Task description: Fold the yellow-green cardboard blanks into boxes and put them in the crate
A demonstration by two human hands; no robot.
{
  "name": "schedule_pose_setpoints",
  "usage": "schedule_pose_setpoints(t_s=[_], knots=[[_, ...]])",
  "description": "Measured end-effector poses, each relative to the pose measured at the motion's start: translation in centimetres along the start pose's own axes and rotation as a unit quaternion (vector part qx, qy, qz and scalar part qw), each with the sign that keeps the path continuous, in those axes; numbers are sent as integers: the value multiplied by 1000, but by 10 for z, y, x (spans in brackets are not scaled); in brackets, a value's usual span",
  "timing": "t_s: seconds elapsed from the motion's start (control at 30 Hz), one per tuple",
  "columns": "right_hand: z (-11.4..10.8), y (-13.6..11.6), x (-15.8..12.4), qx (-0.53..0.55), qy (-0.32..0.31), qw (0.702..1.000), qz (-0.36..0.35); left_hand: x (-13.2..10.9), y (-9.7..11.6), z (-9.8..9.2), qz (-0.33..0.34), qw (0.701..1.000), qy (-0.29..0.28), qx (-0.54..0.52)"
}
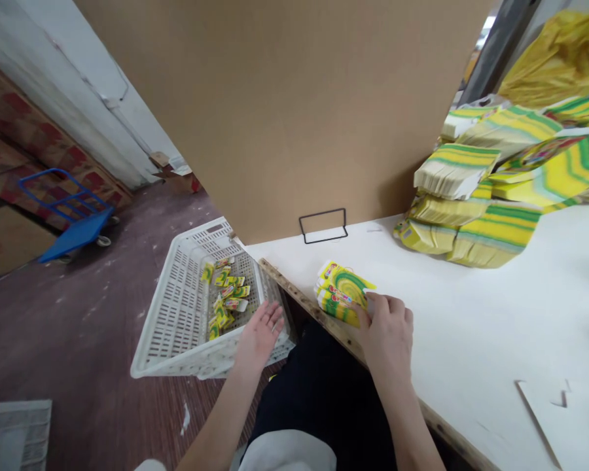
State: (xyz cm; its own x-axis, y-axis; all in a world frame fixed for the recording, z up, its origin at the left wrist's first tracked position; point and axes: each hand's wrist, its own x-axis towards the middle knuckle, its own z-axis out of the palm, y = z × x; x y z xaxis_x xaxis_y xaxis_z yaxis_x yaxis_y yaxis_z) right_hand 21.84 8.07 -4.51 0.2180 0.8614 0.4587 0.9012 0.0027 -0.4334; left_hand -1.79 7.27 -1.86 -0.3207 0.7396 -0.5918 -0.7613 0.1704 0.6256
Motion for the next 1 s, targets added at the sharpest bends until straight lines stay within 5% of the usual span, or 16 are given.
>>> schedule_pose_setpoints(t_s=[0.17, 0.33, 0.53, 0.67, 0.73, 0.83, 1.0], knots=[[-5, -2, 4, -28, -15, 1000, 0, -2, -6, 15, -1, 998, -64, 13], [-3, -8, 7, -10, -23, 1000, 5, -3, -14, 10, 5, 992, -114, 45], [-20, -20, -1, 192, -32, 973, 124, -16, -32, -3, 11, 959, -261, 106], [-32, -50, -27, 362, -137, 919, 70, -31, -39, 6, 81, 942, -321, 52], [-30, -69, -45, 438, -200, 876, 29, -39, -38, 15, 107, 939, -325, 26], [-24, -89, -65, 503, -202, 840, 30, -45, -34, 26, 132, 946, -296, -13], [-21, -84, -66, 477, -209, 854, 17, -43, -34, 26, 152, 961, -230, 9]])
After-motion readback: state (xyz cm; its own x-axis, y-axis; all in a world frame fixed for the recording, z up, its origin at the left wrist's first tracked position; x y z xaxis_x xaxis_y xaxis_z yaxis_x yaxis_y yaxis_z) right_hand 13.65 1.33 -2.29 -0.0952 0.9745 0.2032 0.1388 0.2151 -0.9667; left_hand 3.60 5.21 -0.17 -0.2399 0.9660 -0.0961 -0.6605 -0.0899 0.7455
